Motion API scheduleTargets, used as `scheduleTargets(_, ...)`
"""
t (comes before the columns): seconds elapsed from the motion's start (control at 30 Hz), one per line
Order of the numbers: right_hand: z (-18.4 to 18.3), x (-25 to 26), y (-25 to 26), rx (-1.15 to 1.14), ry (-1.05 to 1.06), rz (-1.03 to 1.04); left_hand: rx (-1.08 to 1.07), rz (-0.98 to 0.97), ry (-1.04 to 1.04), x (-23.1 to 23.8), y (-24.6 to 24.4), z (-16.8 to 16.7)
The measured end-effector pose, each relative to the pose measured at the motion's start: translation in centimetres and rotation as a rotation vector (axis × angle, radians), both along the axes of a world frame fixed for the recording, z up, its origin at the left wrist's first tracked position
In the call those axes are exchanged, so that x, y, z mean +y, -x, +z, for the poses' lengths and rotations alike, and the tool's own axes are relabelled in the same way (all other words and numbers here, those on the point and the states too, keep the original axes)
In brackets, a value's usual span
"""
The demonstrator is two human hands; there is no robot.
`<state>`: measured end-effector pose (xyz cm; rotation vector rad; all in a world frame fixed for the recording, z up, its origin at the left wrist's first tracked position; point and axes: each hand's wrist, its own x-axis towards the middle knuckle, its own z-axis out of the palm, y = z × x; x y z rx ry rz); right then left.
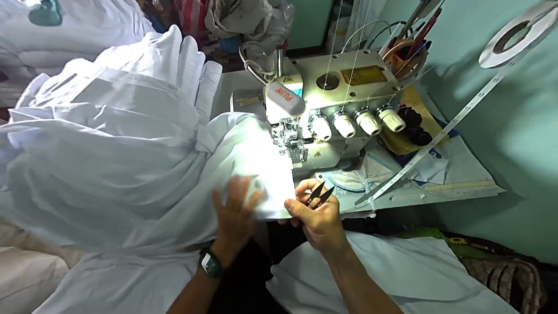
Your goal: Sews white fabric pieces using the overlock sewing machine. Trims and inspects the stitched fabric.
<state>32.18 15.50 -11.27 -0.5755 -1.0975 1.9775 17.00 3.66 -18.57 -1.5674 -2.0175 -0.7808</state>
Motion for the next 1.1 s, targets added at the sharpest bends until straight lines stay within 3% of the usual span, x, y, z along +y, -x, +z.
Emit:
scheduleTargets(0.07,-0.3,0.2,0.0,-0.041,-0.028,-0.005,0.088,0.175,-0.056,-3.4,3.2,0.9)
scheduleTargets(0.13,-1.8,0.1,0.7,-0.152,-0.09,-0.013,0.225,0.257,-0.056,-6.6,6.2,4.5)
scheduleTargets(0.2,-4.2,-0.2,1.5,-0.268,-0.078,-0.003,0.317,0.143,0.057,-8.1,7.7,5.7)
scheduleTargets(0.27,-5.5,-0.5,1.4,-0.327,-0.002,0.016,0.16,-0.031,0.321,-8.0,8.4,4.4)
scheduleTargets(0.33,-5.6,-0.8,-0.1,-0.375,-0.079,0.06,-0.042,-0.078,0.532,-7.5,8.4,2.9)
scheduleTargets(0.53,-9.8,-3.7,-7.1,-0.867,-0.403,0.197,-0.403,-0.083,0.133,-6.1,-0.3,1.7)
scheduleTargets(0.67,-12.8,-4.2,-6.5,-0.976,-0.549,-0.049,-0.678,-0.3,0.071,-3.7,-4.8,-0.3)
scheduleTargets(0.73,-12.9,-3.7,-5.3,-0.901,-0.423,-0.075,-0.766,-0.356,0.105,-2.5,-5.5,-0.5)
scheduleTargets(0.87,-11.2,-3.0,-4.3,-0.598,0.151,0.024,-0.888,-0.442,0.306,-0.7,-5.3,-0.8)
scheduleTargets(0.93,-10.0,-2.9,-4.6,-0.488,0.333,0.049,-0.974,-0.483,0.427,-0.3,-4.9,-0.8)
scheduleTargets(1.1,-8.3,-2.3,-5.3,-0.452,0.365,0.027,-1.29,-0.455,0.631,0.0,-3.7,1.0)
